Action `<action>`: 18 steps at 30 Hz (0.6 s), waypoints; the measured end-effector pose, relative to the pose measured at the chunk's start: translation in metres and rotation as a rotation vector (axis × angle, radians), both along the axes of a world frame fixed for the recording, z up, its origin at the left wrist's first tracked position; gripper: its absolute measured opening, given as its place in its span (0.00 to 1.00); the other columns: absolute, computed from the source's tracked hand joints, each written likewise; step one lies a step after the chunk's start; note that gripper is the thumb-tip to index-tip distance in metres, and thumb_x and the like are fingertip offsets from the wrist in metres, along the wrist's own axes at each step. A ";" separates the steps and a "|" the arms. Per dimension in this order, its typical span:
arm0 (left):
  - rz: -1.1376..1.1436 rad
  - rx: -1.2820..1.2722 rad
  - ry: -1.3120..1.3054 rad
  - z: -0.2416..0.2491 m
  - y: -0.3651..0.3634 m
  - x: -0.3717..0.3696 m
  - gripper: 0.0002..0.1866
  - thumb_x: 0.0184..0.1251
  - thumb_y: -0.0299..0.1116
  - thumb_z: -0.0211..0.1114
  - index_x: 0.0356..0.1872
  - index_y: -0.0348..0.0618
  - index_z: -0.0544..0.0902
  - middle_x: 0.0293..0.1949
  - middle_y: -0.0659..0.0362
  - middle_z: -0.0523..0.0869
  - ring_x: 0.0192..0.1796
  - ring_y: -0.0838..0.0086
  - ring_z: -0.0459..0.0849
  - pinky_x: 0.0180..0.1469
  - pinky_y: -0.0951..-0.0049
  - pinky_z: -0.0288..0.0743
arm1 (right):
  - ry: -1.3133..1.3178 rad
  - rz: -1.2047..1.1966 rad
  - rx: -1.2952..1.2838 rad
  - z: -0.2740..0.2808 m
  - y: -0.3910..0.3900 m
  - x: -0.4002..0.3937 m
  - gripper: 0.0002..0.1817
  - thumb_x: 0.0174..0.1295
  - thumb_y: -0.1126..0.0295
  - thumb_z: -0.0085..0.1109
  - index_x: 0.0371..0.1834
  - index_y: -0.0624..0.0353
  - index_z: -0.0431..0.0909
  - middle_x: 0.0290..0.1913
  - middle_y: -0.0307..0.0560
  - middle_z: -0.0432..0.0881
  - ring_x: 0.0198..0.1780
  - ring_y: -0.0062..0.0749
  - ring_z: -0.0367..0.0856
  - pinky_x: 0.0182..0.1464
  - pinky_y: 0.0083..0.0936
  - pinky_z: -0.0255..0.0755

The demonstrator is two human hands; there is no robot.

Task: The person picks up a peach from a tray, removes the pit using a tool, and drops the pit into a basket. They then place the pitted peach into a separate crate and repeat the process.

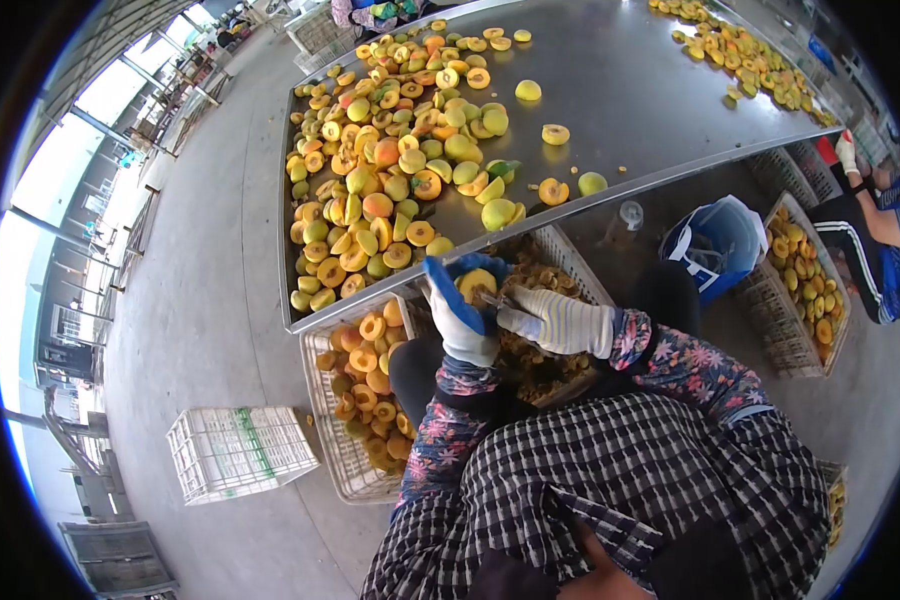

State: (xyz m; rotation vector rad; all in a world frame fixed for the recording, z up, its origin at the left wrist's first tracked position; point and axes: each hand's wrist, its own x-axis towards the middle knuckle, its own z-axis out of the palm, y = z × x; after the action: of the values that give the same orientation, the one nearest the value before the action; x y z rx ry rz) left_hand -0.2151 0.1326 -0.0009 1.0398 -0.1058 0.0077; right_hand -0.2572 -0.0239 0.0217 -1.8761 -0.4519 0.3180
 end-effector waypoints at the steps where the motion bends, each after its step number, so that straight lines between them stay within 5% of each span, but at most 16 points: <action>1: -0.180 0.045 0.029 -0.003 0.010 0.007 0.30 0.82 0.58 0.43 0.47 0.35 0.76 0.38 0.50 0.85 0.43 0.59 0.86 0.55 0.56 0.80 | -0.190 0.040 0.011 -0.019 -0.003 0.005 0.18 0.76 0.58 0.52 0.55 0.63 0.74 0.42 0.58 0.83 0.44 0.48 0.84 0.49 0.38 0.75; 3: -0.229 -0.030 0.144 -0.002 0.011 0.007 0.29 0.81 0.56 0.47 0.45 0.33 0.78 0.36 0.50 0.86 0.40 0.60 0.87 0.49 0.60 0.82 | -0.291 0.121 0.186 -0.069 -0.008 0.016 0.18 0.76 0.59 0.53 0.56 0.63 0.74 0.43 0.60 0.83 0.45 0.51 0.84 0.49 0.39 0.75; 7: -0.254 -0.035 0.233 0.008 0.012 0.015 0.29 0.79 0.56 0.52 0.42 0.31 0.79 0.35 0.50 0.86 0.38 0.60 0.88 0.47 0.62 0.84 | -0.298 0.025 -0.239 -0.023 -0.013 0.009 0.18 0.76 0.60 0.53 0.57 0.63 0.74 0.40 0.61 0.83 0.43 0.56 0.84 0.46 0.40 0.76; 10: -0.207 0.006 0.164 0.005 0.009 0.016 0.29 0.80 0.55 0.51 0.42 0.32 0.79 0.34 0.51 0.85 0.38 0.60 0.88 0.47 0.62 0.84 | -0.311 -0.126 -0.201 -0.025 0.002 -0.005 0.19 0.75 0.57 0.53 0.55 0.64 0.74 0.36 0.59 0.84 0.39 0.57 0.84 0.44 0.43 0.76; 11: -0.189 0.000 0.149 0.002 0.006 0.015 0.29 0.81 0.55 0.50 0.41 0.32 0.79 0.33 0.52 0.85 0.38 0.60 0.88 0.47 0.62 0.84 | -0.317 -0.160 0.023 -0.028 0.009 -0.006 0.22 0.76 0.50 0.51 0.50 0.62 0.75 0.27 0.50 0.81 0.26 0.47 0.82 0.32 0.38 0.76; 14: -0.097 -0.039 0.121 0.011 -0.005 0.004 0.27 0.82 0.53 0.48 0.39 0.35 0.79 0.32 0.52 0.84 0.36 0.61 0.87 0.47 0.60 0.85 | 0.652 0.015 0.317 0.009 0.000 -0.008 0.24 0.76 0.44 0.48 0.44 0.58 0.74 0.23 0.41 0.75 0.17 0.30 0.75 0.20 0.28 0.70; 15: -0.168 -0.137 0.179 0.012 -0.005 0.006 0.26 0.82 0.52 0.49 0.39 0.36 0.79 0.32 0.52 0.84 0.35 0.61 0.87 0.46 0.60 0.85 | 0.678 0.015 0.406 0.013 0.001 -0.012 0.27 0.75 0.40 0.46 0.41 0.55 0.73 0.20 0.33 0.68 0.12 0.18 0.66 0.15 0.19 0.60; 18: -0.324 -0.328 0.286 0.015 -0.003 0.012 0.24 0.82 0.50 0.50 0.37 0.37 0.78 0.32 0.51 0.83 0.33 0.61 0.85 0.44 0.59 0.84 | 0.834 0.039 0.547 0.013 -0.002 -0.012 0.27 0.75 0.40 0.47 0.40 0.56 0.73 0.19 0.34 0.67 0.13 0.20 0.66 0.15 0.19 0.59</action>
State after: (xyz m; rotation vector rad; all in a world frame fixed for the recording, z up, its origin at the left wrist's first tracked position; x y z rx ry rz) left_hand -0.2035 0.1298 0.0142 0.6784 -0.0103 -0.4043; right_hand -0.2692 -0.0260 0.0345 -1.0709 0.0107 0.8600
